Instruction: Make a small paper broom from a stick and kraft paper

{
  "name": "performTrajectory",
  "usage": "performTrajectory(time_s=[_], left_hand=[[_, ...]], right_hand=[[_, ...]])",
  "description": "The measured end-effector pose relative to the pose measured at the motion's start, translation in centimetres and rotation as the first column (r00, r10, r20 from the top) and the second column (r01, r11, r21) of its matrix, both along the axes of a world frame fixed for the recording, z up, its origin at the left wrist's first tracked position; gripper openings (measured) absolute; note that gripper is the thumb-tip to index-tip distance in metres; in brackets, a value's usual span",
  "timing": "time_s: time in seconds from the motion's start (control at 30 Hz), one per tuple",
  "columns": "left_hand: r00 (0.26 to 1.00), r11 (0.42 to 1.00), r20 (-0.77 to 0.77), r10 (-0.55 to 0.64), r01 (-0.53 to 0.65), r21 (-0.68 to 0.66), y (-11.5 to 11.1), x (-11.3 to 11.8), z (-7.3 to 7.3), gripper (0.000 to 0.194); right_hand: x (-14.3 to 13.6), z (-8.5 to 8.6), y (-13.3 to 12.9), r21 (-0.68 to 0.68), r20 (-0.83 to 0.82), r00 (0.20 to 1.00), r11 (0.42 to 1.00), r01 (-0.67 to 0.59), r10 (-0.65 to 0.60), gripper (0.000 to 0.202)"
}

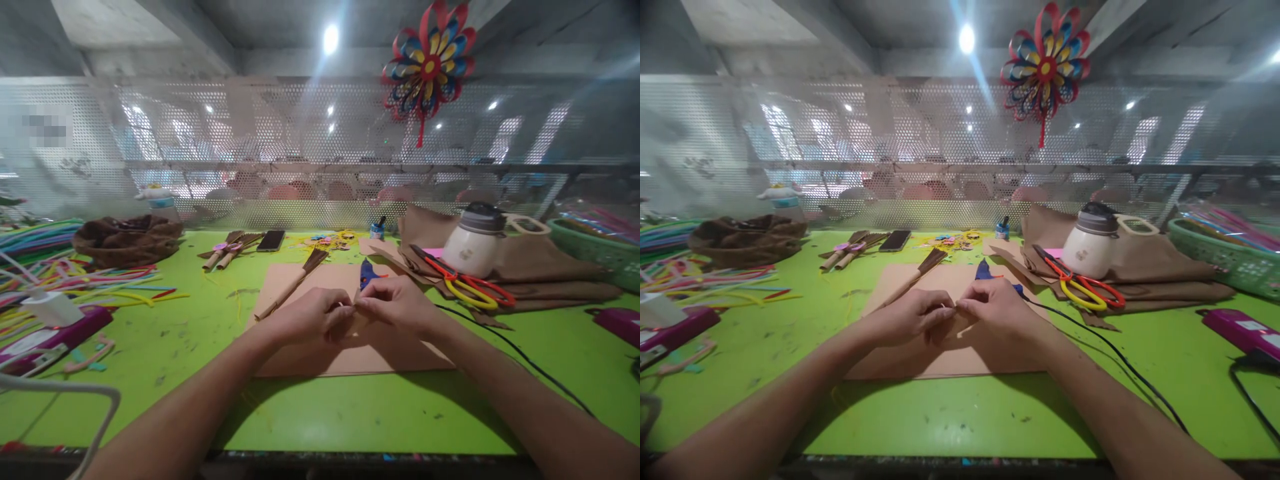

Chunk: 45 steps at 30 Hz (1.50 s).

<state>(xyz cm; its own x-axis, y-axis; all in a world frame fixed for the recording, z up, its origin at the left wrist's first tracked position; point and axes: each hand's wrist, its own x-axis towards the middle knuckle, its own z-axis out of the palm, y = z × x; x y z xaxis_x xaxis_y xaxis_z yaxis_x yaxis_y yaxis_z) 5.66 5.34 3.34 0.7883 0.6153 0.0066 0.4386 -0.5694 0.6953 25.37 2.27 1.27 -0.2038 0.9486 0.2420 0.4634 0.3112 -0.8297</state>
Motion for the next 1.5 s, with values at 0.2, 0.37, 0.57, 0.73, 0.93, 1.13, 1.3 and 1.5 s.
performTrajectory(time_s=[0.2, 0.37, 0.57, 0.73, 0.93, 1.13, 1.3, 1.5], left_hand=[[1.0, 0.995, 0.01, -0.027, 0.028, -0.099, 0.4, -0.2, -0.2, 0.034], [1.0, 0.996, 0.014, -0.026, 0.027, -0.088, 0.1, -0.2, -0.6, 0.033], [0.999, 0.985, 0.045, -0.028, 0.035, -0.167, 0.0, 0.1, -0.7, 0.031], [0.999, 0.991, 0.039, -0.003, 0.008, -0.134, 0.6, 0.0, -0.7, 0.032], [0.999, 0.993, 0.045, 0.006, -0.001, -0.119, 0.8, -0.2, -1.2, 0.033], [0.998, 0.983, 0.062, -0.011, 0.022, -0.184, 0.5, -0.1, -0.9, 0.031], [0.998, 0.998, 0.011, 0.059, -0.06, 0.024, 1.0, -0.2, -0.5, 0.03], [0.996, 0.997, 0.031, 0.079, -0.078, -0.014, 1.5, -0.5, -0.8, 0.034]], right_hand=[[0.4, 0.4, 0.1, 0.038, -0.017, 1.0, 0.999, -0.013, 0.014, 0.022], [0.9, 0.4, 0.4, -0.034, 0.01, 0.997, 0.997, -0.075, 0.075, 0.024], [0.7, 0.5, 0.2, -0.052, -0.064, 0.996, 0.997, -0.061, 0.057, 0.029], [0.9, 0.2, 0.5, -0.011, -0.067, 0.997, 1.0, -0.029, 0.029, 0.029], [1.5, -0.2, 1.0, 0.015, -0.007, 0.999, 0.999, -0.038, 0.038, 0.026], [1.5, -0.1, 0.9, -0.087, -0.075, 0.995, 0.994, -0.067, 0.061, 0.026], [1.3, 0.6, 0.6, -0.055, -0.144, 0.989, 0.998, -0.027, 0.019, 0.022], [1.4, 0.3, 1.0, -0.011, -0.136, 0.99, 1.0, 0.02, -0.022, 0.021]])
